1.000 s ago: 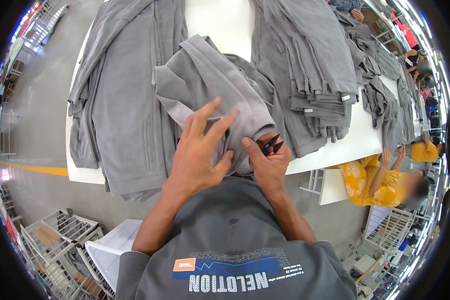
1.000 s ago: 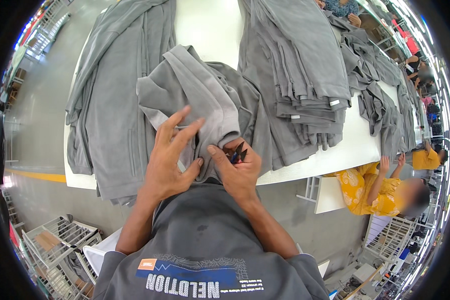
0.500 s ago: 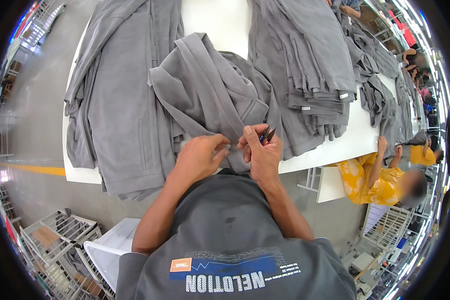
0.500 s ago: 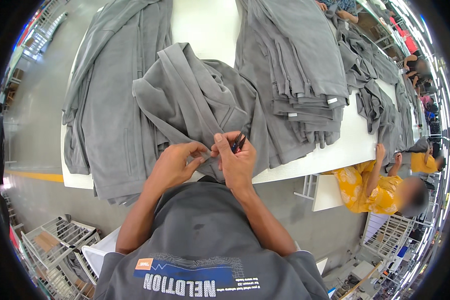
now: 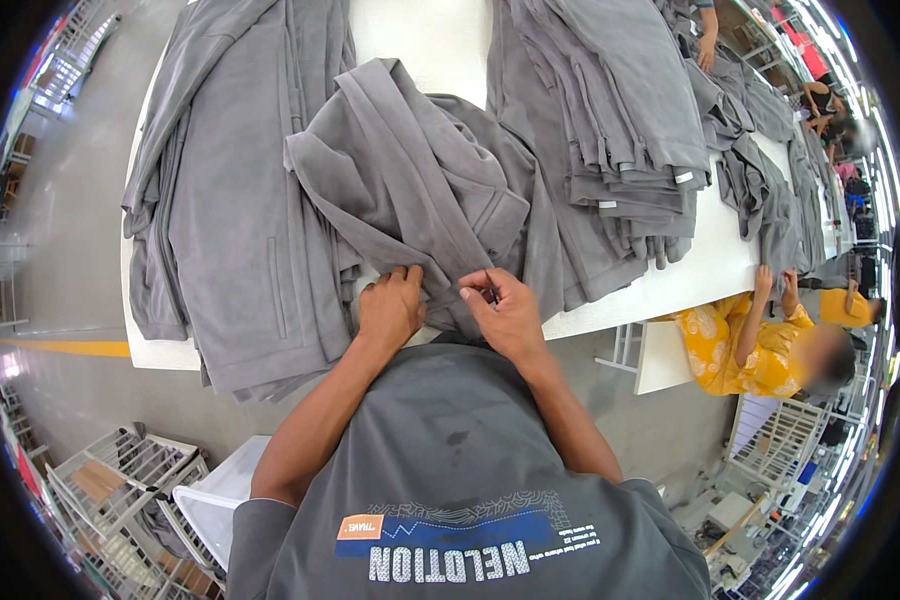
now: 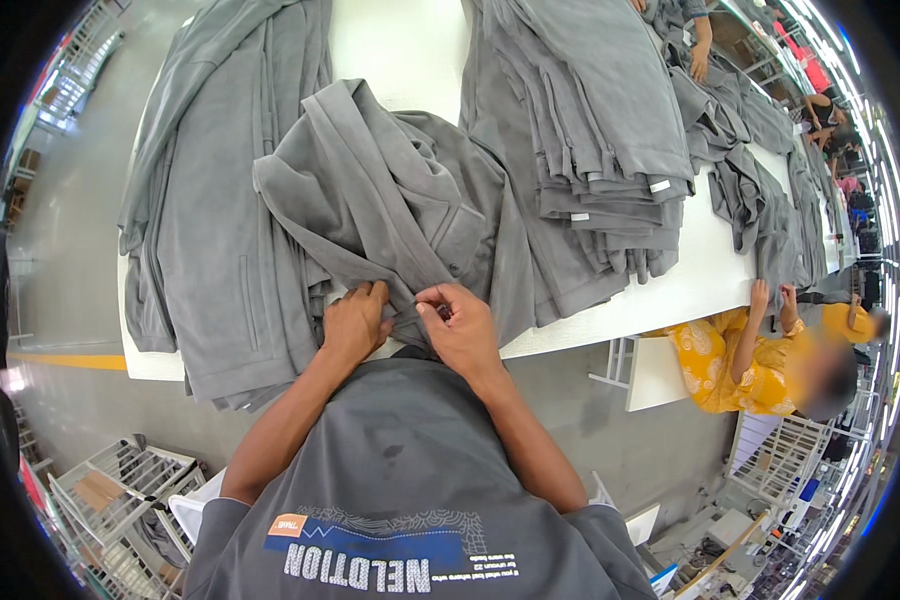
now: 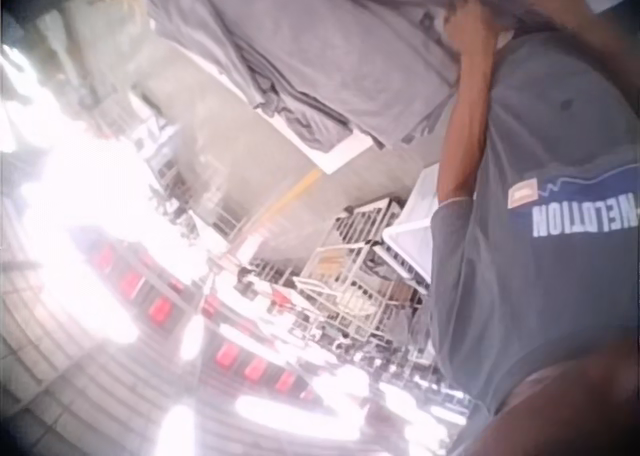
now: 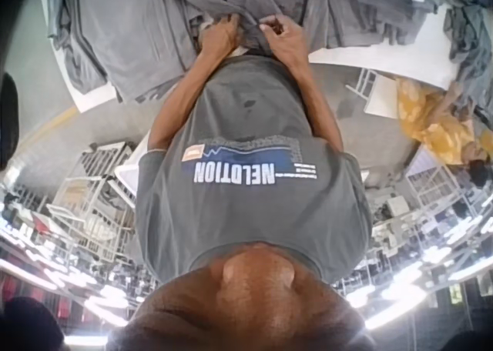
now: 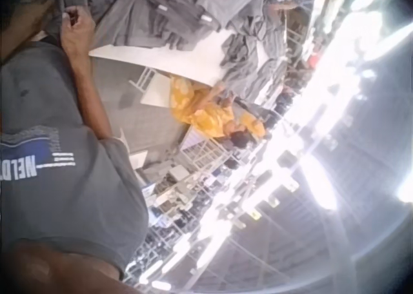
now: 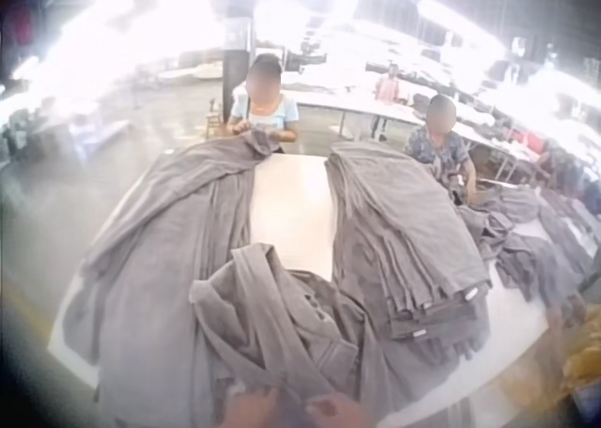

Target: The person uses a small cutting tool to trim loose threads from the waistband and seams of gray sweatpants. They repeatedly pick up pants from a pile, cut visible threads, and place the pants back on the table.

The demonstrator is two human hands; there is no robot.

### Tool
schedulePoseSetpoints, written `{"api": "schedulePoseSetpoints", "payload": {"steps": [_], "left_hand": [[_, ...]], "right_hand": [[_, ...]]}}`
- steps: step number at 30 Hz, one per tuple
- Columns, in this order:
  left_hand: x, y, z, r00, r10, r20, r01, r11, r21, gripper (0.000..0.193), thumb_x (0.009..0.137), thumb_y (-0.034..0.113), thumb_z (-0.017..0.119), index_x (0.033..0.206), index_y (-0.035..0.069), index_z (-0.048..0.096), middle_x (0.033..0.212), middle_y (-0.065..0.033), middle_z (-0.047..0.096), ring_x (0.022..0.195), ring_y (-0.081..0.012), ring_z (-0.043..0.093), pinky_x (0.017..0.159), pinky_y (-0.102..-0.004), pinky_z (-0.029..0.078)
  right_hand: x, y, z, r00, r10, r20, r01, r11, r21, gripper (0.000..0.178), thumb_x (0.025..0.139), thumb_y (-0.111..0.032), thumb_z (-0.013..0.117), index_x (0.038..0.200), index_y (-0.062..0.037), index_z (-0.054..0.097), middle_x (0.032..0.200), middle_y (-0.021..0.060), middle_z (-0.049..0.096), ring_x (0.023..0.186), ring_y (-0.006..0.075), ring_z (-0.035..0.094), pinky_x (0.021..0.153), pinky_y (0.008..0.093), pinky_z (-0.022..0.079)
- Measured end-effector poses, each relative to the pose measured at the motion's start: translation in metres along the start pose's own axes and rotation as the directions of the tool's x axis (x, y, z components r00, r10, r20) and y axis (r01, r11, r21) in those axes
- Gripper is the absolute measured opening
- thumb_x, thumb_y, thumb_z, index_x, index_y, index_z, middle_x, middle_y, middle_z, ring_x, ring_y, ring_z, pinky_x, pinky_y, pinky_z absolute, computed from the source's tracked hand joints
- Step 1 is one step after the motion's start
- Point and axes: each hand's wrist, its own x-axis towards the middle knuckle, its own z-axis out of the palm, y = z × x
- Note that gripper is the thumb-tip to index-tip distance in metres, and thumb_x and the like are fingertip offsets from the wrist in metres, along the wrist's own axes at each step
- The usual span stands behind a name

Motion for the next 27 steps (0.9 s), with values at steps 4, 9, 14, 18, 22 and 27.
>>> {"api": "schedulePoseSetpoints", "payload": {"steps": [4, 9, 14, 18, 22, 27], "left_hand": [[0.002, -0.006, 0.004, 0.993, -0.073, -0.092, 0.057, 0.985, -0.166, 0.022, 0.082, 0.019, 0.074, 0.093, 0.007, 0.059, 0.088, -0.0126, 0.064, 0.078, -0.0320, 0.066, 0.069, -0.0424, 0.054], [-0.013, -0.007, -0.030, 0.942, -0.302, 0.148, 0.220, 0.220, -0.950, 0.019, 0.098, 0.016, 0.061, 0.083, 0.004, 0.056, 0.077, -0.0021, 0.060, 0.070, -0.0138, 0.061, 0.070, -0.0306, 0.055], [-0.023, 0.004, -0.070, 0.970, -0.240, 0.047, 0.046, -0.009, -0.999, 0.024, 0.100, 0.019, 0.059, 0.082, 0.005, 0.053, 0.076, 0.0045, 0.051, 0.072, -0.0048, 0.049, 0.069, -0.0254, 0.051], [-0.029, -0.001, -0.080, 0.959, -0.264, -0.102, -0.063, 0.149, -0.987, 0.021, 0.099, 0.015, 0.060, 0.082, 0.007, 0.053, 0.076, 0.0069, 0.048, 0.067, -0.0023, 0.040, 0.059, -0.0216, 0.035], [-0.038, 0.004, -0.089, 0.925, -0.369, -0.095, -0.060, 0.106, -0.993, 0.021, 0.094, 0.006, 0.063, 0.078, 0.007, 0.050, 0.073, 0.0081, 0.046, 0.064, -0.0010, 0.035, 0.055, -0.0211, 0.027], [-0.044, 0.004, -0.100, 0.912, -0.389, -0.128, -0.069, 0.162, -0.984, 0.022, 0.086, -0.002, 0.058, 0.072, 0.010, 0.045, 0.068, 0.0089, 0.043, 0.061, -0.0005, 0.033, 0.054, -0.0208, 0.025]], "right_hand": [[0.003, 0.003, 0.002, 0.997, -0.073, 0.006, 0.074, 0.996, -0.058, 0.021, 0.086, -0.009, 0.072, 0.105, 0.0010, 0.067, 0.090, 0.0074, 0.065, 0.076, 0.0136, 0.060, 0.070, 0.0276, 0.048], [0.007, -0.016, -0.002, 0.960, -0.272, 0.068, 0.277, 0.957, -0.082, 0.030, 0.081, -0.010, 0.077, 0.109, -0.0016, 0.067, 0.098, 0.0107, 0.065, 0.080, 0.0216, 0.065, 0.069, 0.0316, 0.051], [0.011, -0.032, 0.010, 0.941, -0.308, 0.141, 0.324, 0.941, -0.103, 0.030, 0.078, -0.009, 0.078, 0.105, -0.0013, 0.069, 0.101, 0.0090, 0.065, 0.084, 0.0218, 0.064, 0.071, 0.0310, 0.051], [0.019, -0.027, 0.007, 0.923, -0.296, 0.248, 0.299, 0.954, 0.025, 0.021, 0.080, -0.010, 0.077, 0.097, 0.0007, 0.069, 0.096, 0.0086, 0.065, 0.083, 0.0197, 0.063, 0.072, 0.0290, 0.049], [0.026, -0.034, 0.001, 0.895, -0.296, 0.333, 0.254, 0.953, 0.166, 0.017, 0.085, -0.013, 0.075, 0.092, 0.0015, 0.067, 0.083, 0.0054, 0.064, 0.079, 0.0137, 0.060, 0.070, 0.0273, 0.046], [0.025, -0.039, -0.001, 0.917, -0.078, 0.391, 0.004, 0.982, 0.186, 0.017, 0.093, -0.017, 0.069, 0.092, 0.0005, 0.067, 0.072, -0.0020, 0.059, 0.073, 0.0067, 0.053, 0.066, 0.0257, 0.044]]}}
